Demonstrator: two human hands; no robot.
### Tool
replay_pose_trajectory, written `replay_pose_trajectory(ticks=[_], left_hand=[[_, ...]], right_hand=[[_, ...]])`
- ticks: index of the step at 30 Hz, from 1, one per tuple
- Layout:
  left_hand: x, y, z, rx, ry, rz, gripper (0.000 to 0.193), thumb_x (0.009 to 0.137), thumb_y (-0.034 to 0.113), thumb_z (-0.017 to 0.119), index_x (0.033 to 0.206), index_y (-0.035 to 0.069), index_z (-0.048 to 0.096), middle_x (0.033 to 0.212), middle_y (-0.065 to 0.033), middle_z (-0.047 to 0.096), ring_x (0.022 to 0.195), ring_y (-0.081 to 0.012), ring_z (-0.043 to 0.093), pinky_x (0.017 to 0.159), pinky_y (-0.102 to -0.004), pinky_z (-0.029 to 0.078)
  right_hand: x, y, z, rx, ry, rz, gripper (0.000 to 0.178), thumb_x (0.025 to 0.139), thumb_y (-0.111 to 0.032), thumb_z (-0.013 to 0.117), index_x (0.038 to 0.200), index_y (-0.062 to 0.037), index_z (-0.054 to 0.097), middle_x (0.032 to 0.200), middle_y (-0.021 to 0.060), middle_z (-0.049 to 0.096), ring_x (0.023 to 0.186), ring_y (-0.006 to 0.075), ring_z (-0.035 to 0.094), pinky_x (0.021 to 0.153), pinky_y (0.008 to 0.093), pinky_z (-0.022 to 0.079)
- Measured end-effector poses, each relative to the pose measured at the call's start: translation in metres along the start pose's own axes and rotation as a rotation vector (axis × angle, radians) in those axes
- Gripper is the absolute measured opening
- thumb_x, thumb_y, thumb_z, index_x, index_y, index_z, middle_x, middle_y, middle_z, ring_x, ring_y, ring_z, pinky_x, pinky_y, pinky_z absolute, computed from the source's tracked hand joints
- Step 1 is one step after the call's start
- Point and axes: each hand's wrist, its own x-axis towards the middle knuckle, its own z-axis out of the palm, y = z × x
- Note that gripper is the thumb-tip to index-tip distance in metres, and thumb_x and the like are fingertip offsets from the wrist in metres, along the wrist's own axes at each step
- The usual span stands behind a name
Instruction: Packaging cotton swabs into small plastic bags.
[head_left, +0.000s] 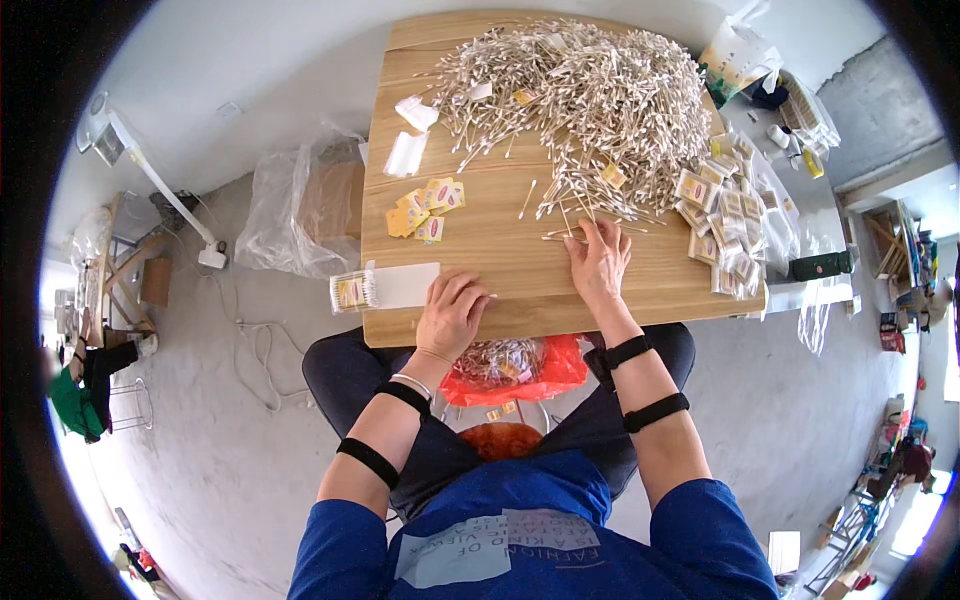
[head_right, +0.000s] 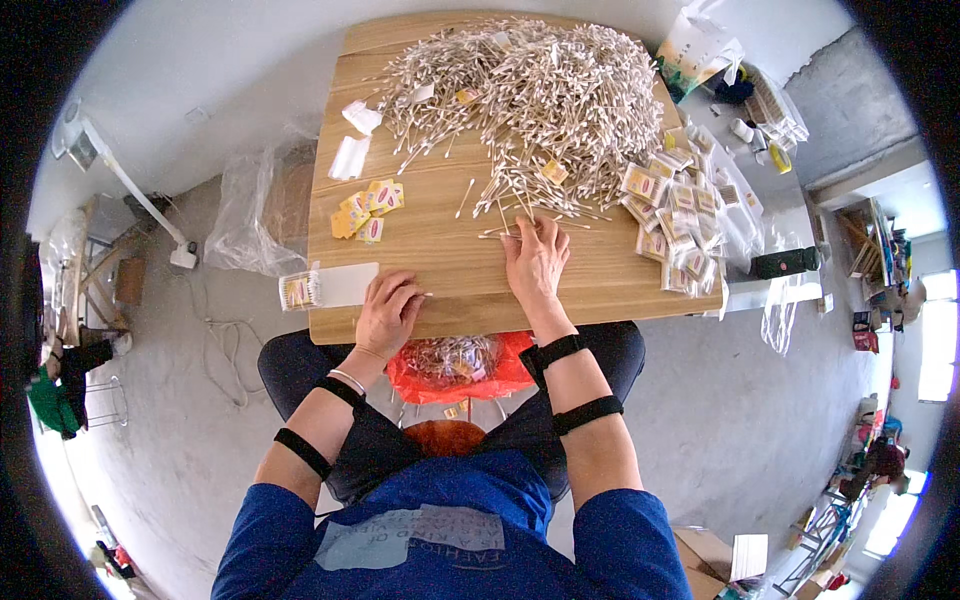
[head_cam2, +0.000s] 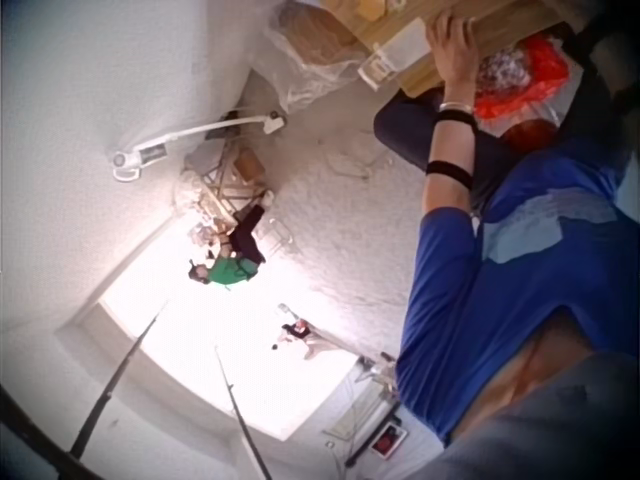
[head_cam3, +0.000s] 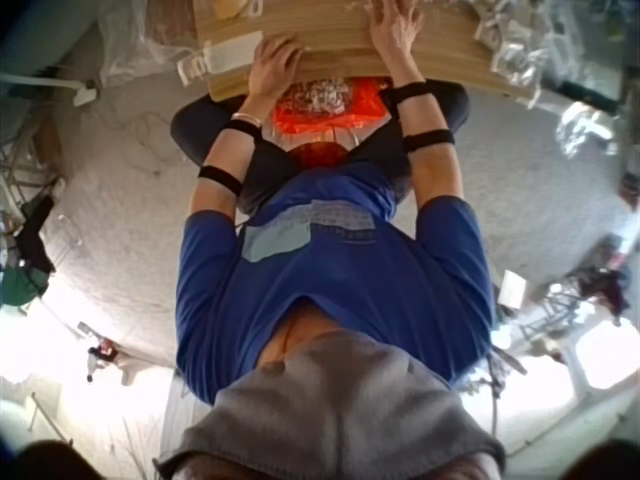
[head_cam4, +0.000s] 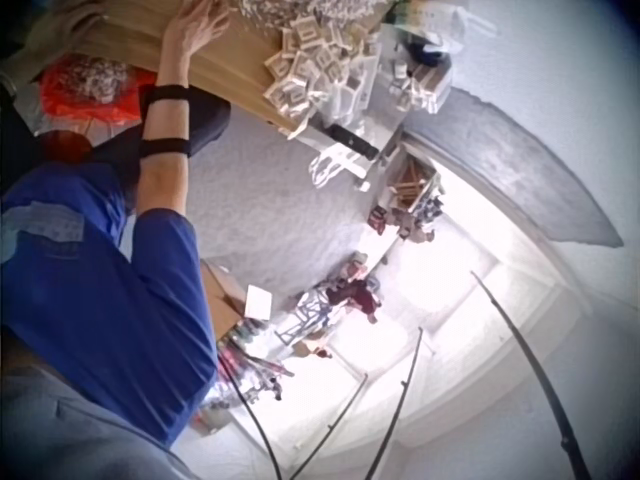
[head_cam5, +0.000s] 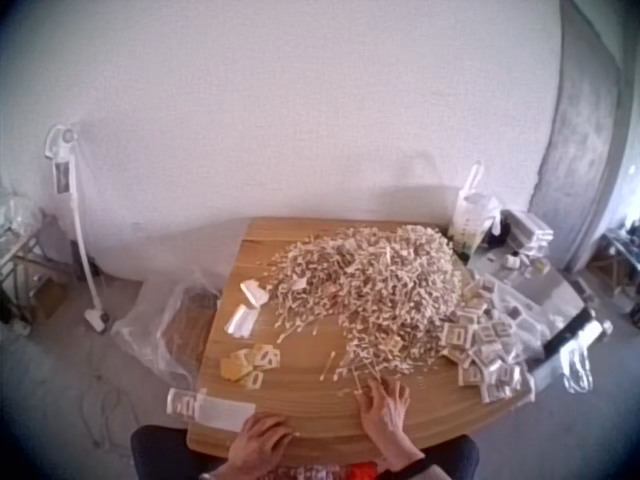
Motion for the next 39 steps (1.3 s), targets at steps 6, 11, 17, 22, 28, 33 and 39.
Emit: replay_pose_trajectory(ticks=[6, 11, 17, 22, 28, 33, 39], left_hand=[[0.002, 0.002, 0.002, 0.021, -0.003, -0.015, 0.013, 0.079, 0.012, 0.069, 0.090, 0.009, 0.062, 0.107, -0.0059, 0.060, 0.106, -0.0293, 0.054, 0.091, -0.0403, 0.045], [-0.001, 0.002, 0.001, 0.007, 0.018, -0.026, 0.013, 0.079, 0.012, 0.070, 0.090, 0.009, 0.063, 0.107, -0.0062, 0.060, 0.106, -0.0294, 0.055, 0.090, -0.0407, 0.046], [0.000, 0.002, 0.003, 0.012, 0.047, -0.008, 0.014, 0.078, 0.012, 0.070, 0.090, 0.009, 0.062, 0.106, -0.0067, 0.061, 0.105, -0.0297, 0.056, 0.089, -0.0410, 0.047], [-0.001, -0.001, 0.004, 0.032, 0.060, -0.002, 0.015, 0.078, 0.012, 0.070, 0.090, 0.009, 0.062, 0.106, -0.0068, 0.060, 0.104, -0.0298, 0.056, 0.090, -0.0409, 0.047], [-0.002, 0.000, 0.003, 0.026, 0.053, 0.002, 0.013, 0.079, 0.012, 0.069, 0.089, 0.009, 0.061, 0.106, -0.0066, 0.060, 0.105, -0.0293, 0.056, 0.090, -0.0407, 0.047], [0.000, 0.003, 0.003, 0.022, 0.067, -0.018, 0.011, 0.079, 0.012, 0.070, 0.086, 0.009, 0.062, 0.104, -0.0063, 0.061, 0.103, -0.0288, 0.056, 0.089, -0.0402, 0.048], [-0.001, 0.004, 0.002, 0.017, 0.054, -0.018, 0.011, 0.078, 0.012, 0.070, 0.086, 0.008, 0.062, 0.104, -0.0063, 0.061, 0.104, -0.0286, 0.056, 0.090, -0.0399, 0.047]], right_hand=[[0.007, -0.013, 0.027, 0.184, -0.015, -0.118, 0.026, 0.082, -0.015, 0.068, 0.106, -0.0065, 0.066, 0.109, 0.0117, 0.053, 0.102, 0.0349, 0.048, 0.089, 0.0450, 0.041], [0.000, -0.037, 0.023, 0.306, 0.046, -0.213, 0.028, 0.083, -0.008, 0.063, 0.110, -0.0079, 0.063, 0.114, 0.0141, 0.054, 0.105, 0.0356, 0.049, 0.093, 0.0459, 0.040], [-0.052, -0.036, -0.004, -0.092, -0.154, -0.188, 0.058, 0.090, -0.031, 0.056, 0.132, 0.0077, 0.043, 0.145, 0.0219, 0.036, 0.137, 0.0369, 0.029, 0.113, 0.0465, 0.023], [-0.088, -0.044, -0.038, -0.163, -0.571, -0.644, 0.064, 0.092, -0.043, 0.050, 0.137, 0.0018, 0.042, 0.152, 0.0176, 0.027, 0.144, 0.0307, 0.018, 0.118, 0.0445, 0.012], [-0.082, -0.058, -0.062, 0.251, -0.905, -0.652, 0.027, 0.088, -0.029, 0.060, 0.105, -0.0087, 0.066, 0.128, 0.0127, 0.056, 0.126, 0.0325, 0.046, 0.101, 0.0423, 0.040], [-0.016, -0.036, -0.013, 0.268, -0.266, -0.434, 0.027, 0.081, -0.012, 0.064, 0.107, -0.0074, 0.062, 0.103, 0.0116, 0.061, 0.097, 0.0335, 0.056, 0.083, 0.0424, 0.048], [0.010, -0.034, 0.024, 0.121, -0.141, -0.316, 0.033, 0.079, -0.010, 0.066, 0.111, -0.0110, 0.061, 0.112, 0.0070, 0.053, 0.106, 0.0330, 0.048, 0.090, 0.0445, 0.042]])
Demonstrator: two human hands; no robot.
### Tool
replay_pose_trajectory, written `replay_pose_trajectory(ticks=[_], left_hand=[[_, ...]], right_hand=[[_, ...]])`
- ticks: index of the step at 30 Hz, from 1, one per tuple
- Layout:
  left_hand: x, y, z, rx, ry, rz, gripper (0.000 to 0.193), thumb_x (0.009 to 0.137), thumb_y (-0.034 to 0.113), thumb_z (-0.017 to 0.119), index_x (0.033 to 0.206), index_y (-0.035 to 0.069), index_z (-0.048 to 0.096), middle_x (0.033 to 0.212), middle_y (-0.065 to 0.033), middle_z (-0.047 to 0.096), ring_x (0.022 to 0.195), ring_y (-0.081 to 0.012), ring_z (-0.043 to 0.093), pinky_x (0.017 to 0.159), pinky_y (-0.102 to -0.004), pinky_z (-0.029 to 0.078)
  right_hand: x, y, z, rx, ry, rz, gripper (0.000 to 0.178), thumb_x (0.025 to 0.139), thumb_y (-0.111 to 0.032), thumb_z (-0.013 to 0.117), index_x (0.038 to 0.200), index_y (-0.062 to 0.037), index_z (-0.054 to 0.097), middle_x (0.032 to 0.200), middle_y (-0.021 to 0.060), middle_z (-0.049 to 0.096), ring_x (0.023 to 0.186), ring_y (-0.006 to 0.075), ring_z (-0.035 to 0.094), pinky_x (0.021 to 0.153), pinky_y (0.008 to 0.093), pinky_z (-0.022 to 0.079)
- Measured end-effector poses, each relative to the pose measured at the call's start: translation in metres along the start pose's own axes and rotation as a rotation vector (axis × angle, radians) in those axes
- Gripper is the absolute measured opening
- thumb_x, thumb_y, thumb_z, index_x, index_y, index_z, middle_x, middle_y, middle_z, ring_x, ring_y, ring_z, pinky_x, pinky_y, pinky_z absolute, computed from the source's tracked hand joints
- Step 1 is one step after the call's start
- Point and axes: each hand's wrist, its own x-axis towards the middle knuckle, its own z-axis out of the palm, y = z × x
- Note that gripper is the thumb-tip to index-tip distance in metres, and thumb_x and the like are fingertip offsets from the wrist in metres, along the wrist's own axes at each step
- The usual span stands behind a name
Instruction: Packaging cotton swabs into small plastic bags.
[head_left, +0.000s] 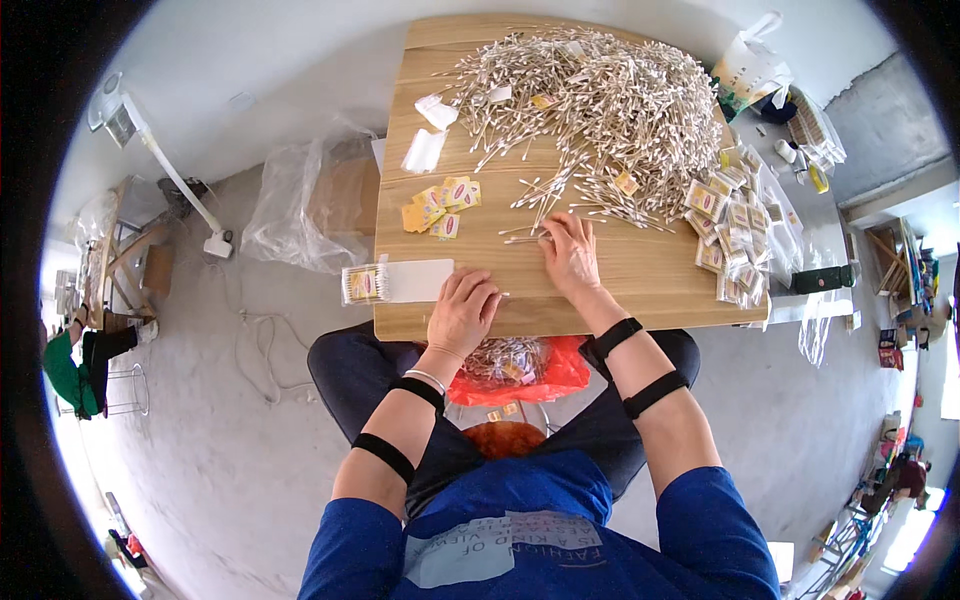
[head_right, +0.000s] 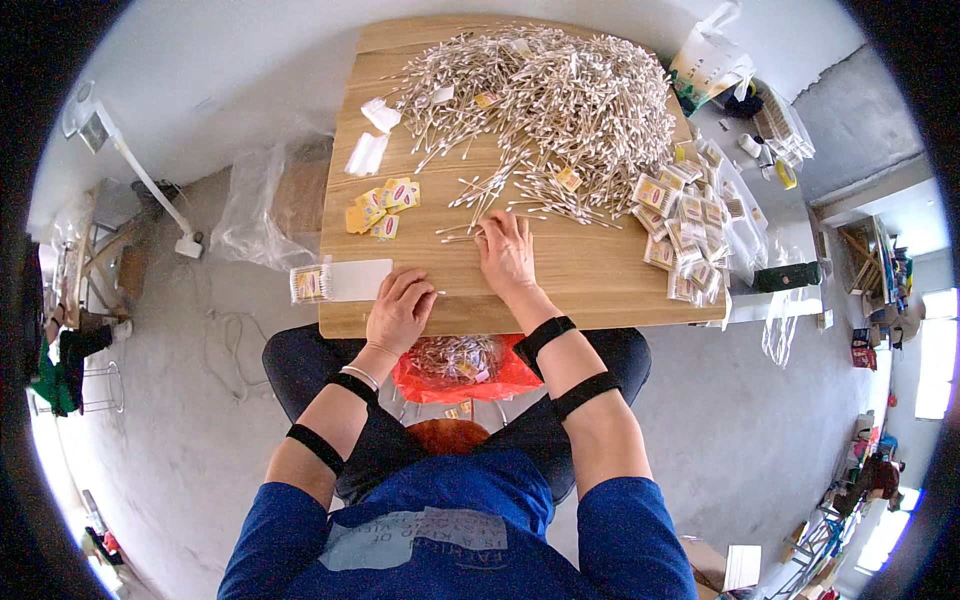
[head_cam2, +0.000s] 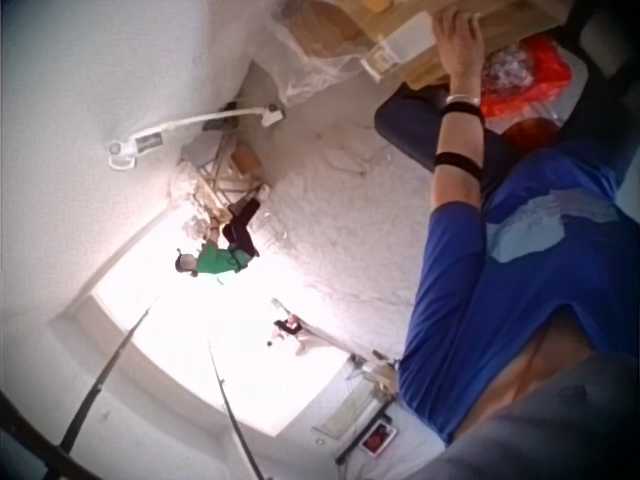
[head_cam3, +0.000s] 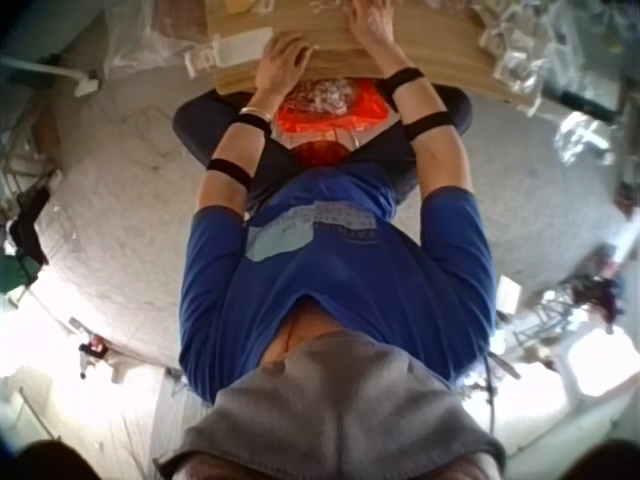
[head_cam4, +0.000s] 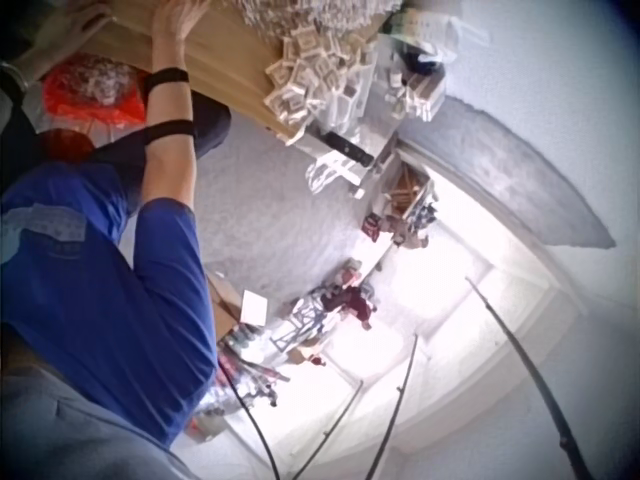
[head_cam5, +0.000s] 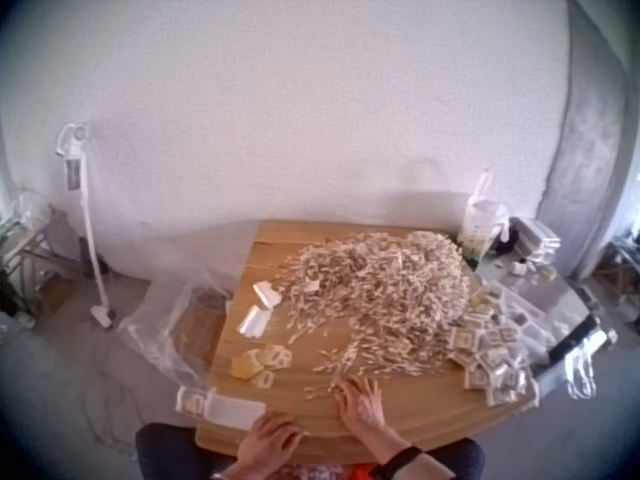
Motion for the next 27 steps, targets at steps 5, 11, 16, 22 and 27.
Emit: replay_pose_trajectory(ticks=[5, 11, 16, 22, 27], left_hand=[[0.000, -0.002, 0.000, 0.000, -0.017, -0.017, 0.019, 0.078, 0.012, 0.070, 0.095, 0.007, 0.061, 0.109, -0.0089, 0.060, 0.107, -0.0312, 0.055, 0.092, -0.0418, 0.046], [-0.001, -0.002, 0.000, 0.085, -0.028, -0.061, 0.041, 0.080, 0.017, 0.068, 0.118, 0.006, 0.056, 0.128, -0.0152, 0.051, 0.124, -0.0336, 0.045, 0.106, -0.0448, 0.036], [-0.001, -0.004, 0.000, 0.121, -0.066, -0.072, 0.043, 0.082, 0.019, 0.065, 0.121, 0.007, 0.056, 0.132, -0.0149, 0.050, 0.127, -0.0334, 0.043, 0.111, -0.0455, 0.032], [0.001, -0.002, 0.000, 0.089, -0.090, -0.047, 0.036, 0.080, 0.015, 0.068, 0.114, 0.008, 0.058, 0.126, -0.0112, 0.054, 0.122, -0.0316, 0.047, 0.110, -0.0459, 0.034], [0.003, -0.001, -0.002, 0.071, -0.065, -0.030, 0.030, 0.079, 0.015, 0.067, 0.107, 0.007, 0.060, 0.119, -0.0110, 0.056, 0.118, -0.0288, 0.050, 0.109, -0.0468, 0.034]], right_hand=[[-0.017, -0.022, 0.012, 0.077, 0.076, -0.020, 0.022, 0.079, -0.008, 0.065, 0.101, -0.0094, 0.064, 0.107, 0.0067, 0.054, 0.101, 0.0330, 0.049, 0.087, 0.0441, 0.042], [-0.035, -0.050, 0.013, 0.098, -0.060, -0.102, 0.023, 0.074, -0.006, 0.064, 0.098, -0.0073, 0.065, 0.104, 0.0103, 0.054, 0.099, 0.0331, 0.050, 0.085, 0.0449, 0.043], [-0.001, -0.034, 0.002, 0.062, -0.057, -0.024, 0.027, 0.074, -0.007, 0.063, 0.101, -0.0096, 0.065, 0.106, 0.0089, 0.055, 0.103, 0.0312, 0.050, 0.087, 0.0441, 0.043], [0.046, 0.012, 0.004, -0.246, 0.094, -0.142, 0.021, 0.082, -0.011, 0.057, 0.101, -0.0135, 0.064, 0.104, 0.0035, 0.056, 0.105, 0.0279, 0.048, 0.087, 0.0419, 0.041], [0.038, 0.001, 0.008, -0.138, -0.009, -0.047, 0.008, 0.080, -0.017, 0.063, 0.088, -0.0160, 0.063, 0.102, 0.0018, 0.054, 0.102, 0.0267, 0.048, 0.085, 0.0419, 0.040]])
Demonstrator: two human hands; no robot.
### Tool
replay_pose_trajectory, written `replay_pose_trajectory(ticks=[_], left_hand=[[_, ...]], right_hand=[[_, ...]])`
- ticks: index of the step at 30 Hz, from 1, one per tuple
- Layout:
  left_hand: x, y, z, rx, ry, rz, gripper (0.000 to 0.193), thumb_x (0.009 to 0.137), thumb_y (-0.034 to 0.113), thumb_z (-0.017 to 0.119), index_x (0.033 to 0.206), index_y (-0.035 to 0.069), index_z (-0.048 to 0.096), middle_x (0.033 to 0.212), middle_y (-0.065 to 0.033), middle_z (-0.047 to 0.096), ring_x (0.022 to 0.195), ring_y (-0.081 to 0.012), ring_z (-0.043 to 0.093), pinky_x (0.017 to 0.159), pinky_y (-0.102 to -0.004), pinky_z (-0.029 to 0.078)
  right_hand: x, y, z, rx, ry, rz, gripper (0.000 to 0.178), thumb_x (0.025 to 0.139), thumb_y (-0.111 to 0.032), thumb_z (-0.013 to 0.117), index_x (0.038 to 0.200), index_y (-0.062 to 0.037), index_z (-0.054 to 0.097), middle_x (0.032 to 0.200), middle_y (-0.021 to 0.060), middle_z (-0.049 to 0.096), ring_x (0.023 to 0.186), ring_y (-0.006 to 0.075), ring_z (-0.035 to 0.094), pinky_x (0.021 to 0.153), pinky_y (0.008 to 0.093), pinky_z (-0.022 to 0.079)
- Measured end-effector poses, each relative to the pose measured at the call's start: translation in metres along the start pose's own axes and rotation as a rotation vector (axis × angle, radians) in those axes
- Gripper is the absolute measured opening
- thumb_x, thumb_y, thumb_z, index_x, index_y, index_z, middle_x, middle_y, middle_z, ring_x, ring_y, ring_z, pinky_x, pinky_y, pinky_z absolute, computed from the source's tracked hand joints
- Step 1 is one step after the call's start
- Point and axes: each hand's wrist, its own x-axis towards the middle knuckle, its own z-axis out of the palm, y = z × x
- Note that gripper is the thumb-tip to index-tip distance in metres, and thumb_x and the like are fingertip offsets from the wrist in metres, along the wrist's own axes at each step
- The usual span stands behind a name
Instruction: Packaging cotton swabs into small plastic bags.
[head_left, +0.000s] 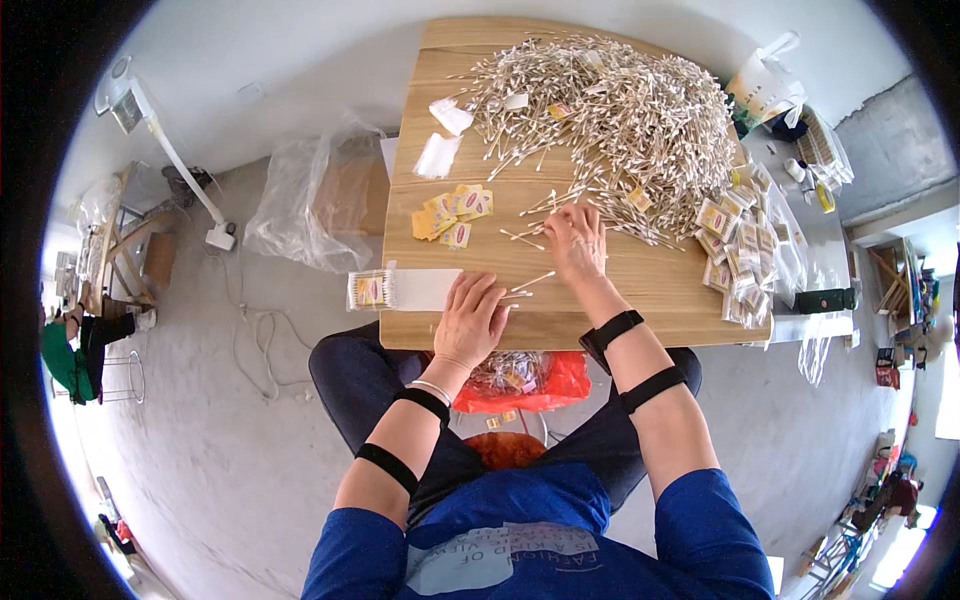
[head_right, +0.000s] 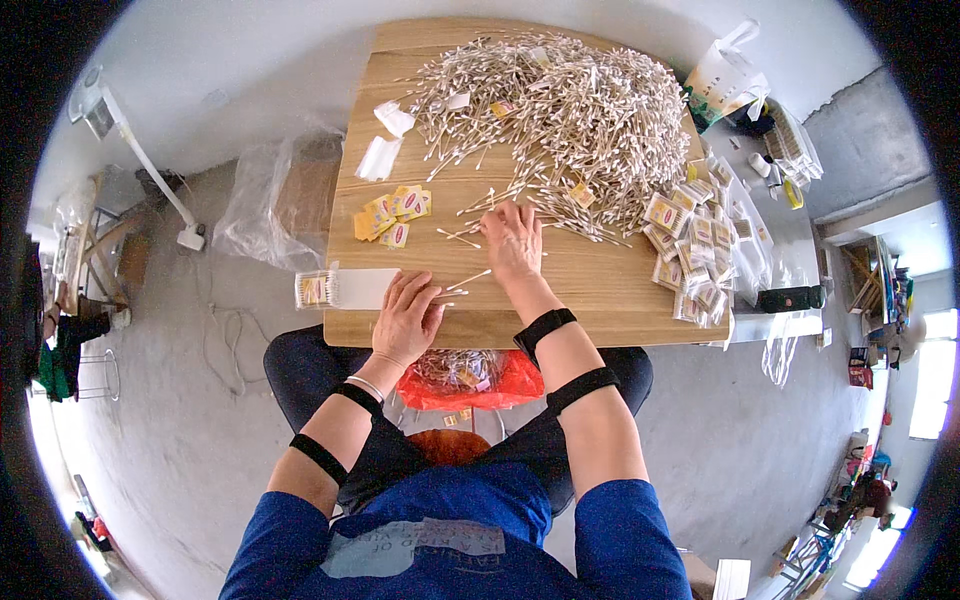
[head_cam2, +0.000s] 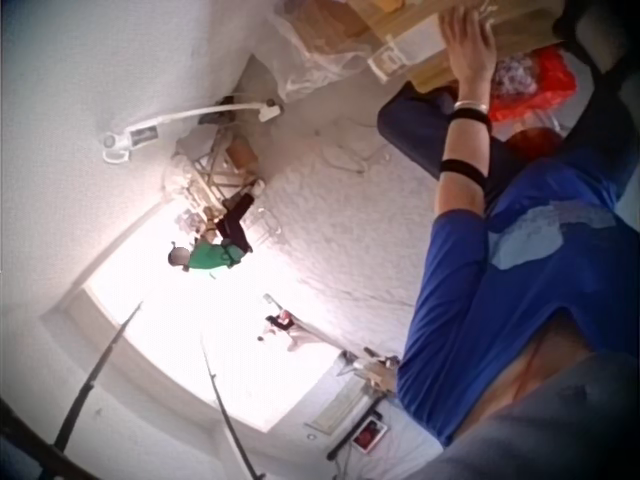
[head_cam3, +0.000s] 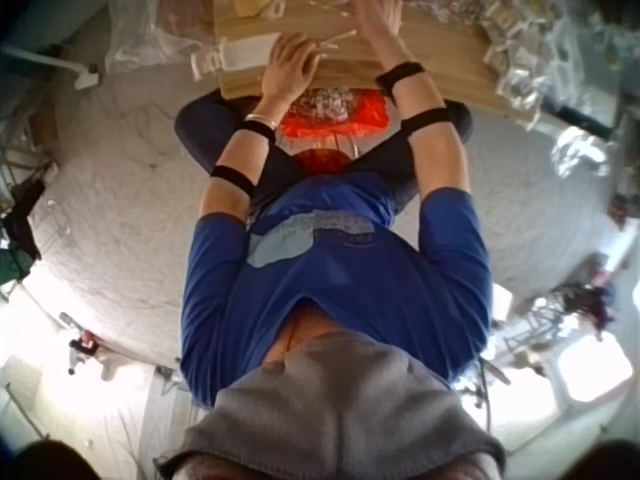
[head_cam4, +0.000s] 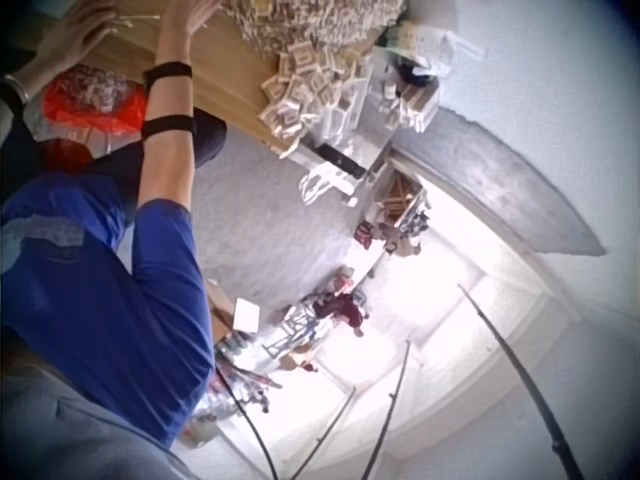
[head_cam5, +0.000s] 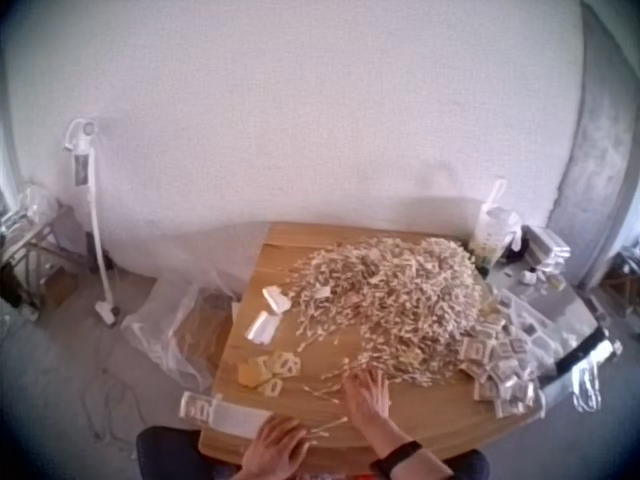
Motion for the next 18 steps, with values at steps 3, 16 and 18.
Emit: replay_pose_trajectory(ticks=[3, 16, 18], left_hand=[[-0.001, -0.002, 0.000, -0.002, 0.002, -0.006, 0.030, 0.079, 0.015, 0.067, 0.107, 0.007, 0.060, 0.119, -0.0114, 0.056, 0.118, -0.0296, 0.050, 0.109, -0.0469, 0.034], [0.000, 0.000, -0.002, 0.045, -0.042, -0.057, 0.042, 0.082, 0.021, 0.064, 0.121, 0.006, 0.055, 0.134, -0.0143, 0.047, 0.130, -0.0312, 0.039, 0.113, -0.0472, 0.027], [-0.001, -0.001, -0.001, 0.035, -0.043, -0.056, 0.042, 0.082, 0.021, 0.063, 0.120, 0.006, 0.055, 0.134, -0.0141, 0.048, 0.130, -0.0305, 0.040, 0.113, -0.0472, 0.027]], right_hand=[[-0.011, -0.018, 0.001, 0.064, 0.031, 0.015, 0.006, 0.079, -0.017, 0.066, 0.085, -0.0161, 0.063, 0.097, 0.0022, 0.054, 0.099, 0.0273, 0.049, 0.083, 0.0426, 0.040], [-0.053, -0.055, -0.004, 0.283, 0.001, 0.005, 0.011, 0.078, -0.007, 0.066, 0.088, -0.0107, 0.070, 0.095, 0.0021, 0.062, 0.094, 0.0281, 0.055, 0.082, 0.0411, 0.043], [-0.053, -0.056, -0.006, 0.280, -0.012, 0.022, 0.010, 0.078, -0.007, 0.066, 0.087, -0.0105, 0.069, 0.094, 0.0031, 0.063, 0.093, 0.0284, 0.055, 0.082, 0.0411, 0.043]])
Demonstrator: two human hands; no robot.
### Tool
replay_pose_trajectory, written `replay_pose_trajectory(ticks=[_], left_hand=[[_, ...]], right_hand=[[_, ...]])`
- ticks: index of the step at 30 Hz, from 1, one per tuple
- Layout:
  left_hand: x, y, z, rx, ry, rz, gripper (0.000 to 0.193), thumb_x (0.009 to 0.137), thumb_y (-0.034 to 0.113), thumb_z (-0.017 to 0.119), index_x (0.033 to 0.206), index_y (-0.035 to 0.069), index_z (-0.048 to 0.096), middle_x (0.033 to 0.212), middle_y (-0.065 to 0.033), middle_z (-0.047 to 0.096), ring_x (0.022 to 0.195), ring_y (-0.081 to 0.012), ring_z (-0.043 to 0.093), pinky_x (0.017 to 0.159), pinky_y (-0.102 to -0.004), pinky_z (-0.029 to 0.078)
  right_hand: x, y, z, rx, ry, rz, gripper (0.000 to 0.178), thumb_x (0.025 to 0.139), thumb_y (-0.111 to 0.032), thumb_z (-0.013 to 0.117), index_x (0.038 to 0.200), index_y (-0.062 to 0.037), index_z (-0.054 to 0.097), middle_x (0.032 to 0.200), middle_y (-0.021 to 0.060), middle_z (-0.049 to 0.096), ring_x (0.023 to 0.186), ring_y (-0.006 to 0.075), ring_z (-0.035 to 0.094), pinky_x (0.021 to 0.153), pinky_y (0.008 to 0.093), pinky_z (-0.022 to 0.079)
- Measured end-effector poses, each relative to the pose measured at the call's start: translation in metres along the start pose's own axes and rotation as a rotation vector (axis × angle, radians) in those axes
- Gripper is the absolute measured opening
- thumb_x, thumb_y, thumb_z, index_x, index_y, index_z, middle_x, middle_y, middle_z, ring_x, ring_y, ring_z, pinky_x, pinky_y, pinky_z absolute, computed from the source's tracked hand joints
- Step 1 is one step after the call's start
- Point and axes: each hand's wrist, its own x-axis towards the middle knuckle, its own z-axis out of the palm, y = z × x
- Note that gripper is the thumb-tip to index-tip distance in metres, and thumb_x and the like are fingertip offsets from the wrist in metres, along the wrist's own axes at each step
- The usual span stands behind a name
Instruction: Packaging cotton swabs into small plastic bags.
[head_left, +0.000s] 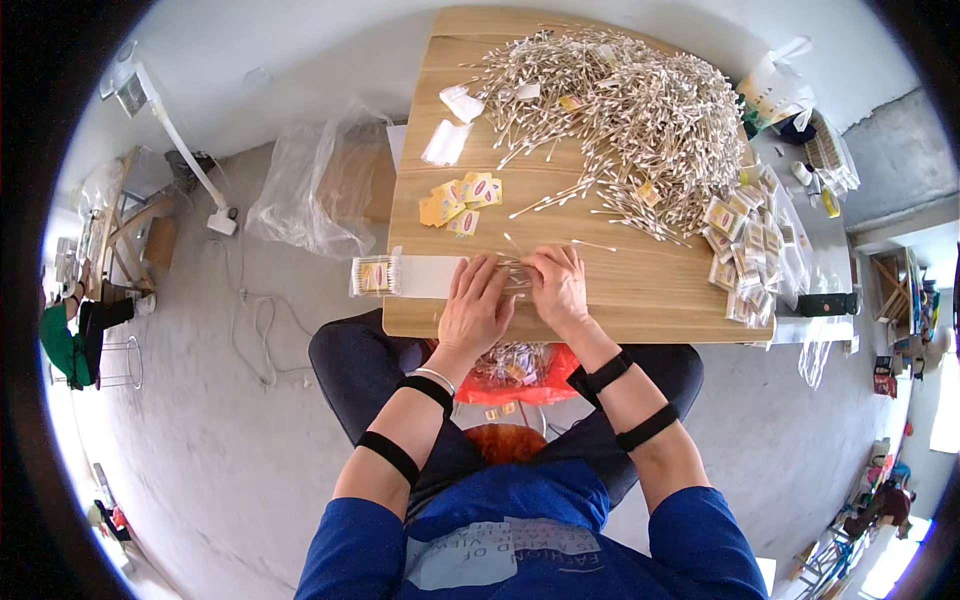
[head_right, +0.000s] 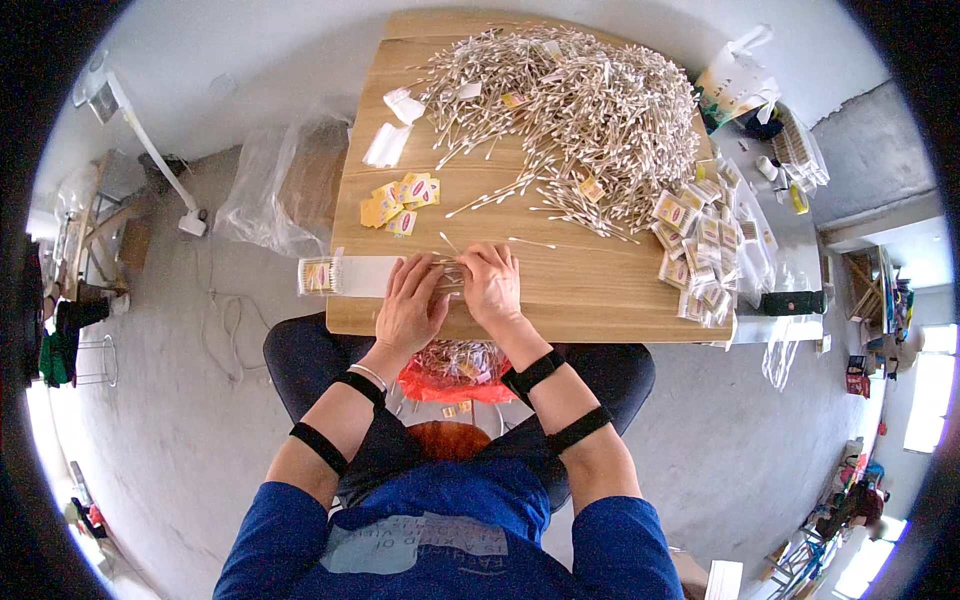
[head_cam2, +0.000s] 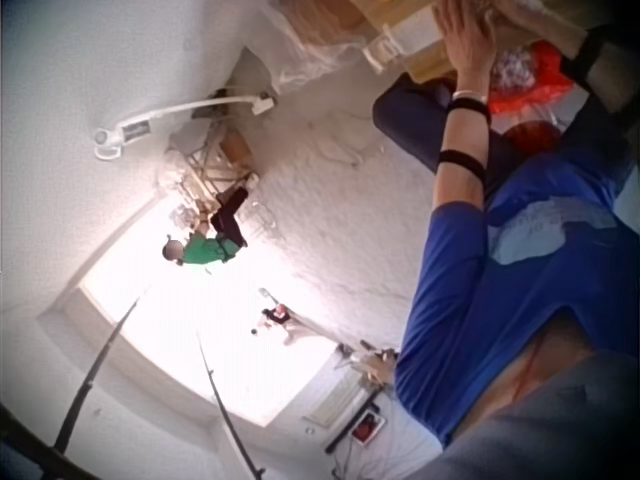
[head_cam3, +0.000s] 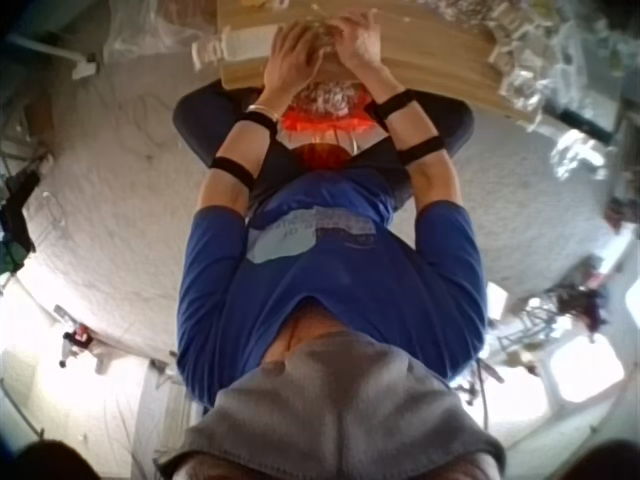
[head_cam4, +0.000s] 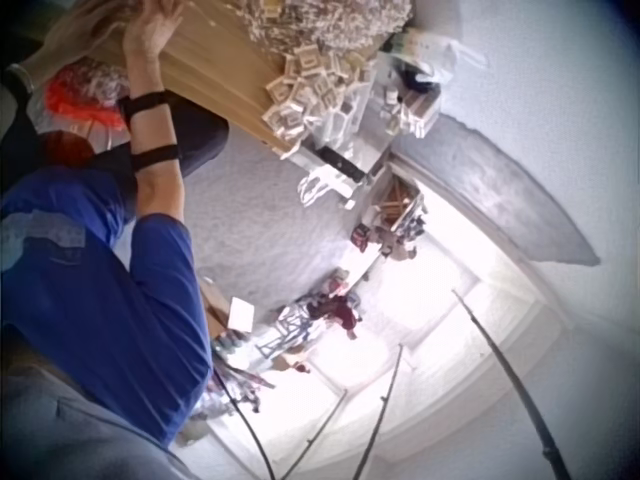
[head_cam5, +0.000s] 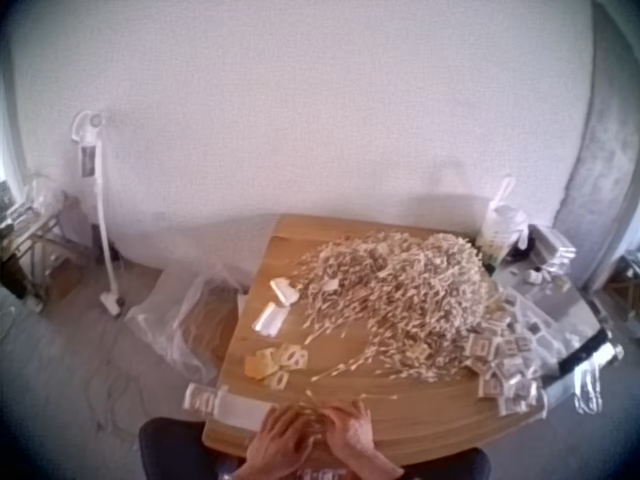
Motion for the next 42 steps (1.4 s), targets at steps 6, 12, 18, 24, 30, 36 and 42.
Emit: replay_pose_trajectory(ticks=[6, 12, 18, 24, 30, 36, 42], left_hand=[[0.000, 0.003, 0.000, -0.016, 0.017, -0.005, 0.042, 0.082, 0.020, 0.064, 0.120, 0.006, 0.055, 0.131, -0.0135, 0.050, 0.128, -0.0299, 0.042, 0.113, -0.0469, 0.027], [-0.002, 0.000, 0.004, -0.021, 0.055, -0.028, 0.043, 0.082, 0.021, 0.065, 0.120, 0.007, 0.055, 0.127, -0.0124, 0.052, 0.126, -0.0320, 0.043, 0.112, -0.0472, 0.029], [-0.002, -0.004, -0.004, -0.122, 0.089, -0.020, 0.043, 0.079, 0.024, 0.071, 0.116, 0.007, 0.057, 0.122, -0.0117, 0.055, 0.119, -0.0327, 0.047, 0.105, -0.0466, 0.035], [0.007, 0.020, -0.031, -0.642, 0.132, -0.307, 0.034, 0.082, 0.023, 0.074, 0.107, 0.003, 0.062, 0.095, -0.0065, 0.065, 0.091, -0.0193, 0.059, 0.083, -0.0331, 0.047], [0.009, 0.041, -0.047, -1.024, 0.149, -0.424, 0.021, 0.086, 0.018, 0.072, 0.091, -0.002, 0.066, 0.077, -0.0013, 0.065, 0.072, -0.0060, 0.057, 0.065, -0.0221, 0.047], [0.000, 0.053, -0.059, -1.203, 0.055, -0.405, 0.010, 0.087, 0.010, 0.069, 0.088, 0.001, 0.066, 0.080, 0.0000, 0.065, 0.074, -0.0053, 0.057, 0.068, -0.0205, 0.047], [-0.003, 0.062, -0.076, -1.352, -0.051, -0.349, 0.009, 0.088, 0.010, 0.069, 0.087, 0.002, 0.066, 0.082, -0.0006, 0.066, 0.076, -0.0062, 0.058, 0.071, -0.0222, 0.049]], right_hand=[[0.004, 0.015, -0.001, 0.107, 0.081, 0.074, 0.012, 0.077, -0.004, 0.064, 0.086, -0.0092, 0.067, 0.087, 0.0064, 0.063, 0.088, 0.0301, 0.056, 0.079, 0.0416, 0.044], [0.004, 0.003, -0.014, 0.364, 0.072, 0.266, 0.016, 0.081, 0.002, 0.061, 0.095, -0.0034, 0.065, 0.083, 0.0125, 0.066, 0.076, 0.0281, 0.064, 0.069, 0.0350, 0.051], [-0.016, -0.021, -0.022, 0.551, 0.041, 0.375, 0.014, 0.085, 0.001, 0.060, 0.098, 0.0009, 0.064, 0.086, 0.0127, 0.068, 0.076, 0.0191, 0.066, 0.071, 0.0289, 0.051], [-0.040, -0.047, -0.035, 0.550, 0.087, 0.369, 0.011, 0.085, 0.002, 0.060, 0.096, 0.0007, 0.064, 0.083, 0.0121, 0.065, 0.074, 0.0197, 0.064, 0.070, 0.0298, 0.050], [-0.050, -0.078, -0.048, 0.590, 0.154, 0.281, 0.011, 0.080, 0.001, 0.067, 0.091, 0.0012, 0.064, 0.084, 0.0134, 0.063, 0.077, 0.0241, 0.064, 0.067, 0.0308, 0.050], [-0.058, -0.089, -0.074, 0.648, 0.016, 0.299, 0.007, 0.086, -0.004, 0.065, 0.089, 0.0026, 0.066, 0.072, 0.0043, 0.064, 0.068, 0.0100, 0.061, 0.063, 0.0250, 0.049], [-0.064, -0.090, -0.094, 0.899, -0.123, 0.317, 0.011, 0.091, -0.007, 0.061, 0.092, 0.0042, 0.064, 0.075, 0.0044, 0.065, 0.068, 0.0087, 0.059, 0.061, 0.0243, 0.048]])
